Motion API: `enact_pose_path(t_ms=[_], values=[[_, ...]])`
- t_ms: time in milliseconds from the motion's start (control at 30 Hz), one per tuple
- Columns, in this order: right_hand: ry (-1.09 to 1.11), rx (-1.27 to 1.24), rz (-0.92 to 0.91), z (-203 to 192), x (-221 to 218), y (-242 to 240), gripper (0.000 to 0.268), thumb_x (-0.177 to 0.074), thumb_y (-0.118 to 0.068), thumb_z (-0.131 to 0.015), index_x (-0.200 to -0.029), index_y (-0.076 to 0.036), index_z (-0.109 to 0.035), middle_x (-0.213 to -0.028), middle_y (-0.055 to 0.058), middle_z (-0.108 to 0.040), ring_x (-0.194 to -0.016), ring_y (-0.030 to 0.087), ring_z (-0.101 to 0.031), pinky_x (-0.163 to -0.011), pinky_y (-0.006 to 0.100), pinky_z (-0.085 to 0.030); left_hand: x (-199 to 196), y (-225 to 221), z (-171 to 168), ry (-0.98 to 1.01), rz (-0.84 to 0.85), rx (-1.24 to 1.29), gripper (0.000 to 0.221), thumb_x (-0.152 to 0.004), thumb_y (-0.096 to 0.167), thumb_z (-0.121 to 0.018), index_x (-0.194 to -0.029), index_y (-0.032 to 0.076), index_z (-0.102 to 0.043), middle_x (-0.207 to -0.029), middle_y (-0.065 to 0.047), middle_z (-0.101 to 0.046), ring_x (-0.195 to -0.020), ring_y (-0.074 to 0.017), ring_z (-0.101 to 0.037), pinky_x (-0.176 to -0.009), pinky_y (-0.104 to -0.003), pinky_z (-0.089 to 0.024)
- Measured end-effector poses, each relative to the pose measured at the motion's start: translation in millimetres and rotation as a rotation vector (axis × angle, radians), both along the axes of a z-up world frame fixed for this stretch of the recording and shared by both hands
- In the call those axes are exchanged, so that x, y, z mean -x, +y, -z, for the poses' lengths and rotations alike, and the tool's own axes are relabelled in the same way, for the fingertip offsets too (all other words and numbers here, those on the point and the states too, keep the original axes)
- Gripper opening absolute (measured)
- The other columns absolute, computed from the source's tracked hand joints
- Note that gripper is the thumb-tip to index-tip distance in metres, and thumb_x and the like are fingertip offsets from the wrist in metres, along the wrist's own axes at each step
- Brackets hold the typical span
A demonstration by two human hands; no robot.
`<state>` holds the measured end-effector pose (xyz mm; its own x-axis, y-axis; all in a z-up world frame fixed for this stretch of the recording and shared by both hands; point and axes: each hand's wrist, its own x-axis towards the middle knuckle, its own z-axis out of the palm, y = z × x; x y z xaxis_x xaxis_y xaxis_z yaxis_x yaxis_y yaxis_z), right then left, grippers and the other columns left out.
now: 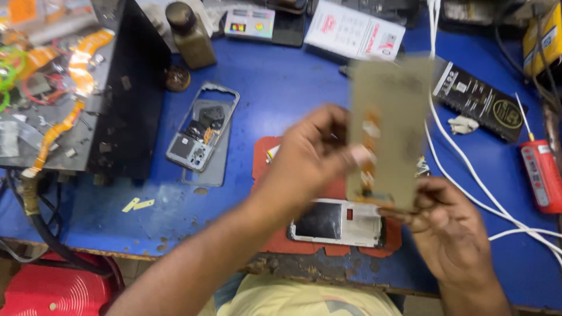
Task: The person applies adhesive to the edges of a smartphone frame, places a new screen assembly into the frame, and installs a battery. They then connect the battery ribbon cable and attach the back cover, completing the reassembly of the device.
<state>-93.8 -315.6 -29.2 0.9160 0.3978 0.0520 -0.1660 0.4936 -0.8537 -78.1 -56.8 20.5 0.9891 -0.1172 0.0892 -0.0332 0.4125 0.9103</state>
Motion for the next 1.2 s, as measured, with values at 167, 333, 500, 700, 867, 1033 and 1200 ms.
enact_pose_path(t_ms=[167, 333, 500, 700, 867, 1033, 1200], values=[[-0.039, -0.169, -0.153, -1.6, 11.9, 22.3, 0.075, -0.092, -0.042, -0.080, -0.142, 0.003, -0.047, -0.133, 0.019, -0.054, -0.124, 0.033, -0.054, -0.106, 0.050, -0.047, 34.0, -20.7, -6.3, -0.144, 0.085, -0.059, 0.017, -0.102, 0.009, -0.074, -0.112, 0.000, -0.063, -0.106, -0.003, -0.065, -0.103, -0.0102, -0.059, -0.102, -0.030, -0.053], [-0.130, -0.135, -0.083, -3.9, 22.8, 27.0, 0.095, -0.084, -0.045, -0.085, -0.157, -0.006, -0.038, -0.139, 0.018, -0.054, -0.123, 0.034, -0.056, -0.096, 0.051, -0.052, 38.1, -21.0, -11.2, -0.194, 0.110, -0.128, 0.021, -0.103, 0.016, -0.072, -0.115, 0.002, -0.063, -0.108, -0.003, -0.067, -0.105, -0.0125, -0.063, -0.107, -0.032, -0.053], [-0.099, -0.097, -0.071, 13.5, 14.7, -23.8, 0.107, -0.077, -0.052, -0.090, -0.157, -0.008, -0.036, -0.143, 0.030, -0.049, -0.132, 0.043, -0.054, -0.110, 0.062, -0.047, 48.1, 26.3, -16.1, -0.377, -0.128, -0.728, 0.053, -0.096, 0.034, -0.079, -0.137, 0.006, -0.060, -0.134, -0.007, -0.068, -0.123, -0.0227, -0.067, -0.114, -0.037, -0.052], [-0.224, 0.156, 0.121, 24.0, 6.7, -79.8, 0.108, -0.080, -0.063, -0.081, -0.160, -0.009, -0.034, -0.155, 0.023, -0.045, -0.133, 0.038, -0.052, -0.112, 0.060, -0.043, 77.3, 52.5, 1.8, -0.325, 0.018, -1.306, 0.091, -0.070, 0.044, -0.085, -0.145, 0.006, -0.048, -0.142, -0.016, -0.055, -0.142, -0.0408, -0.037, -0.119, -0.059, -0.022], [-0.206, 0.128, 0.109, 30.7, 11.4, -80.4, 0.105, -0.084, -0.062, -0.080, -0.163, -0.007, -0.038, -0.152, 0.020, -0.046, -0.137, 0.036, -0.051, -0.119, 0.058, -0.043, 89.4, 50.4, 24.0, -0.272, 0.042, -1.297, 0.096, -0.069, 0.033, -0.088, -0.150, 0.011, -0.041, -0.143, -0.012, -0.054, -0.145, -0.0406, -0.033, -0.120, -0.062, -0.013], [-0.222, 0.116, 0.099, 27.1, 11.8, -74.5, 0.104, -0.085, -0.062, -0.081, -0.160, -0.006, -0.038, -0.148, 0.021, -0.047, -0.134, 0.036, -0.053, -0.116, 0.056, -0.045, 89.9, 48.8, 29.0, -0.285, 0.014, -1.201, 0.097, -0.069, 0.021, -0.091, -0.150, 0.012, -0.039, -0.140, -0.012, -0.056, -0.144, -0.0391, -0.039, -0.124, -0.061, -0.019], [-0.207, 0.137, 0.171, 29.0, 13.5, -76.5, 0.111, -0.083, -0.064, -0.081, -0.164, -0.002, -0.035, -0.151, 0.023, -0.047, -0.132, 0.037, -0.054, -0.118, 0.058, -0.044, 101.2, 46.6, 34.5, -0.234, -0.080, -0.835, 0.098, -0.074, 0.011, -0.090, -0.153, 0.014, -0.031, -0.153, -0.020, -0.047, -0.149, -0.0347, -0.046, -0.118, -0.051, -0.039]])
